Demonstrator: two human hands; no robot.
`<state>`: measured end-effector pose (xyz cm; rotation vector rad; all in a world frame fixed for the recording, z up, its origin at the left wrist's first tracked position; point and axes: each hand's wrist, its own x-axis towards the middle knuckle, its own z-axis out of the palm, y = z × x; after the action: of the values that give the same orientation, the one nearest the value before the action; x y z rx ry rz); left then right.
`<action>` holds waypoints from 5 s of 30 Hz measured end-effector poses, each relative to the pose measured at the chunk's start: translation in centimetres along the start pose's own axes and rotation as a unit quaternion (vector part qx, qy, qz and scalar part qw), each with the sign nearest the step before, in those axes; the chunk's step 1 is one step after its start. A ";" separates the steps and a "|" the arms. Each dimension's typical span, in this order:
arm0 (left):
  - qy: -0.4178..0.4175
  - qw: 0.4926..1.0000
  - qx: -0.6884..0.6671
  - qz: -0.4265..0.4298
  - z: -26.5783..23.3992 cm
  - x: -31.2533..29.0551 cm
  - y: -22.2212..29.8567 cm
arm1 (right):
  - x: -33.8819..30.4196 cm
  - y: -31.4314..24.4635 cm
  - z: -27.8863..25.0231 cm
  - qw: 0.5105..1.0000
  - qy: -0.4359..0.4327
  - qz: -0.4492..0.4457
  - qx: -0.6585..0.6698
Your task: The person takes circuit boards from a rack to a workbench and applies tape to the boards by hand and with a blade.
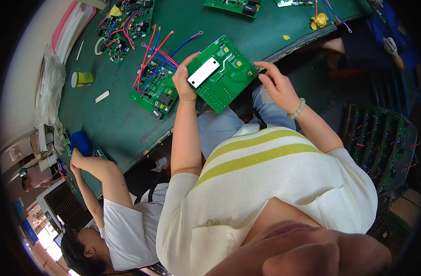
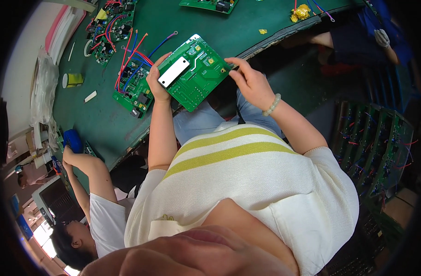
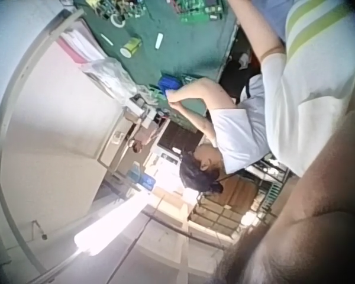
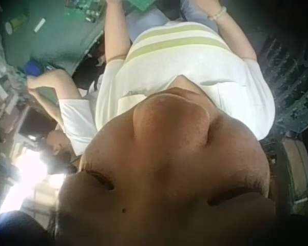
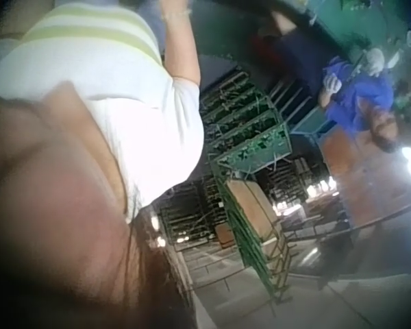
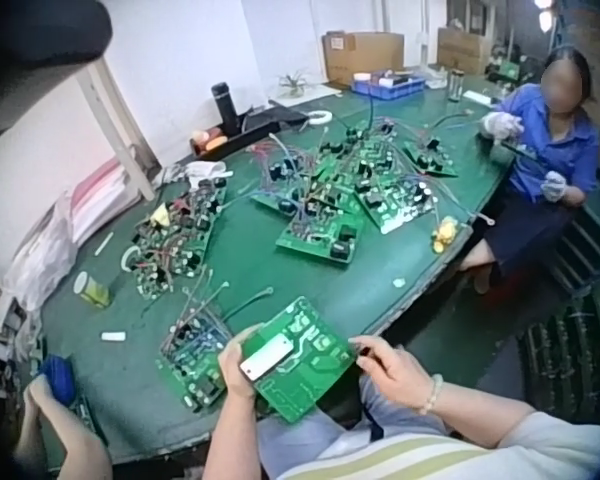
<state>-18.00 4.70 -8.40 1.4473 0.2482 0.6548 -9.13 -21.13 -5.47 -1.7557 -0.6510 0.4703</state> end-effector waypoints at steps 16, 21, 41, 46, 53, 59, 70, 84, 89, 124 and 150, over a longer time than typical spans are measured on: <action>-0.011 1.000 -0.011 -0.001 -0.1 0.0 0.0 | 1.1 0.3 0.8 0.990 0.060 -0.089 -0.092; -0.010 1.000 -0.015 -0.014 -0.1 -0.1 -0.1 | 1.8 -1.9 1.6 0.927 -0.004 -0.087 -0.364; -0.014 1.000 -0.009 -0.019 0.0 0.1 0.3 | 2.0 -0.4 1.8 0.908 0.028 -0.169 -0.383; -0.017 1.000 0.004 -0.019 0.2 0.1 0.5 | 1.6 -0.4 2.3 0.897 0.021 -0.139 -0.419; -0.034 0.999 -0.012 -0.035 0.0 -0.1 0.5 | 2.9 -0.8 2.0 0.963 0.131 -0.174 -0.156; -0.034 0.999 -0.009 -0.031 -0.1 0.0 0.5 | 4.2 -1.9 2.0 0.930 0.088 -0.201 -0.294; -0.030 0.999 -0.013 -0.033 0.1 -0.1 0.5 | 5.1 -1.0 2.9 0.921 0.039 -0.192 -0.336; -0.022 0.999 -0.002 -0.033 0.1 -0.2 0.5 | 5.7 -2.3 2.9 0.918 -0.017 -0.124 -0.375; -0.028 0.999 -0.006 -0.033 0.2 0.0 0.8 | 5.5 -1.9 3.0 0.929 0.006 -0.139 -0.343; -0.017 0.999 -0.012 -0.040 -1.1 -0.2 -1.0 | 4.7 2.5 -7.8 0.919 0.258 -0.041 -0.294; -0.031 0.643 -0.734 -0.219 7.1 0.2 8.4 | 0.0 -3.1 1.0 0.982 -0.115 -0.146 -0.015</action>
<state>-16.28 -1.24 0.69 -0.2162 -0.0474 0.1971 -10.33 -19.77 -2.80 -1.6120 -1.0670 0.4648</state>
